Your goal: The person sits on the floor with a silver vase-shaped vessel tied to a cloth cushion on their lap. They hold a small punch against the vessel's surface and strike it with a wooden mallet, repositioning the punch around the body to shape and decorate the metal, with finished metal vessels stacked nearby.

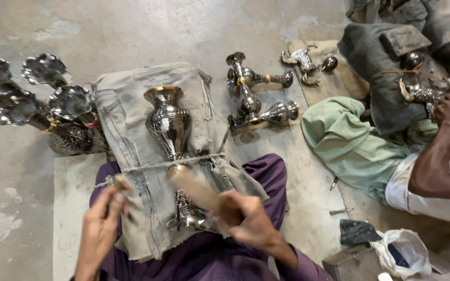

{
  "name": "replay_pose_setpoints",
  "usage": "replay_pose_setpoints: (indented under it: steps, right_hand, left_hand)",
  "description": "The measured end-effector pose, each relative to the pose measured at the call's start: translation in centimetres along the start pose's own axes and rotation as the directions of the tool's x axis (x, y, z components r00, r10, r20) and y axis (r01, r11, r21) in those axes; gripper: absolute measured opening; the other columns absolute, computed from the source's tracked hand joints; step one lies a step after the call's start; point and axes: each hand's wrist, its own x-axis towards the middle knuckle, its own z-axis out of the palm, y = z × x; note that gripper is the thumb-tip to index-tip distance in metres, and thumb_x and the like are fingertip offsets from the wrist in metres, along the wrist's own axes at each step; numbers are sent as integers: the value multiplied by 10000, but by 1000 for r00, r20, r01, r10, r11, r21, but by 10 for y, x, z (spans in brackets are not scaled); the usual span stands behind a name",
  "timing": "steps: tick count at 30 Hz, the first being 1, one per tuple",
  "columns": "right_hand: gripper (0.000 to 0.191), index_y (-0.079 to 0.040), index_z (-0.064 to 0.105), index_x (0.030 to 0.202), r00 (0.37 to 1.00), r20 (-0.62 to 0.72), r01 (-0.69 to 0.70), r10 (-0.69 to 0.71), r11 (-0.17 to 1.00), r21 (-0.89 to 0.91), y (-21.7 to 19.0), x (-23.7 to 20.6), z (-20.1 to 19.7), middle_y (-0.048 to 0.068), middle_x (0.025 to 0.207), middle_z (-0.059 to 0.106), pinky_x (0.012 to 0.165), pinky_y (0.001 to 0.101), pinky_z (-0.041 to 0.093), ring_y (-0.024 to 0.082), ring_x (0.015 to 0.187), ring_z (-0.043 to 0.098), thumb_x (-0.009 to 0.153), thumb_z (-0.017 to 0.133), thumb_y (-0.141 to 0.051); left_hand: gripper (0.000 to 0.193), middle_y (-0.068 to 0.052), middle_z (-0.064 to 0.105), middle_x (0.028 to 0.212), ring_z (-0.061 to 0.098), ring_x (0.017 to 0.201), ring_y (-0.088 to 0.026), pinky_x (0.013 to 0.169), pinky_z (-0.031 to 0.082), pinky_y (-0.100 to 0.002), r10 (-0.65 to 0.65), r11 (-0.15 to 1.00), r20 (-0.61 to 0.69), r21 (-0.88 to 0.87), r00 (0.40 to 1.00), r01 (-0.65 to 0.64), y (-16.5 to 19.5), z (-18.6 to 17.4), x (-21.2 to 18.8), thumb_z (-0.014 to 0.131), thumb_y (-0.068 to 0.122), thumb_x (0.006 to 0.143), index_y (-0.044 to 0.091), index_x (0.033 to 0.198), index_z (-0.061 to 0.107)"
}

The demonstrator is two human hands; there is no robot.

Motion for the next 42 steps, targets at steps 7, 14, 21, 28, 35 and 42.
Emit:
replay_pose_setpoints:
  steps: [7,14,21,28,35,42]
  right_hand:
    - [414,-70,430,1069,916,-386,300,-109,825,478,16,-4,-15,108,961,634,659,291,624,143,742,707,852,745,89]
    - [295,-47,465,1037,978,-201,173,-58,762,624,51,4,0,107,951,617,741,323,637,170,805,700,921,714,63]
    - [351,-21,561,1160,974,-66,-149,218,827,541,72,15,-31,71,825,651,603,302,575,137,673,676,881,772,-34]
    - [608,-11,503,1418,989,-147,26,-18,998,49,38,45,-80,49,1010,718,826,281,592,115,937,711,886,784,-95]
    - [668,-64,527,1481,919,-13,341,-394,810,-477,-5,85,-107,173,1155,703,883,360,560,257,1006,718,862,779,-76]
    - [672,-217,538,1504,944,71,266,-322,615,-742,-23,121,-121,96,1000,706,636,378,582,234,726,688,880,788,-198]
  left_hand:
    - [299,-144,717,868,693,759,-185,679,567,-286,87,975,-166,-187,982,-118,46,19,33,482,246,1141,12,1313,409]
    - [457,-142,757,1027,774,866,-228,778,694,-343,170,970,-121,-155,978,-188,60,50,70,597,96,1071,78,1499,437]
    - [651,-173,752,1036,773,898,-230,767,677,-343,271,885,-117,-361,956,-295,65,73,90,694,3,999,67,1509,294]
    - [587,-156,765,1084,777,990,-217,848,665,-330,431,887,-90,-141,898,-439,65,72,97,724,-17,974,48,1503,479]
    - [515,-124,790,1043,783,977,-175,837,649,-288,468,882,-65,-27,881,-471,67,68,104,778,1,938,39,1409,574]
    - [483,-125,785,1038,784,972,-178,817,647,-292,485,874,-17,45,875,-483,75,63,107,776,8,919,36,1374,616]
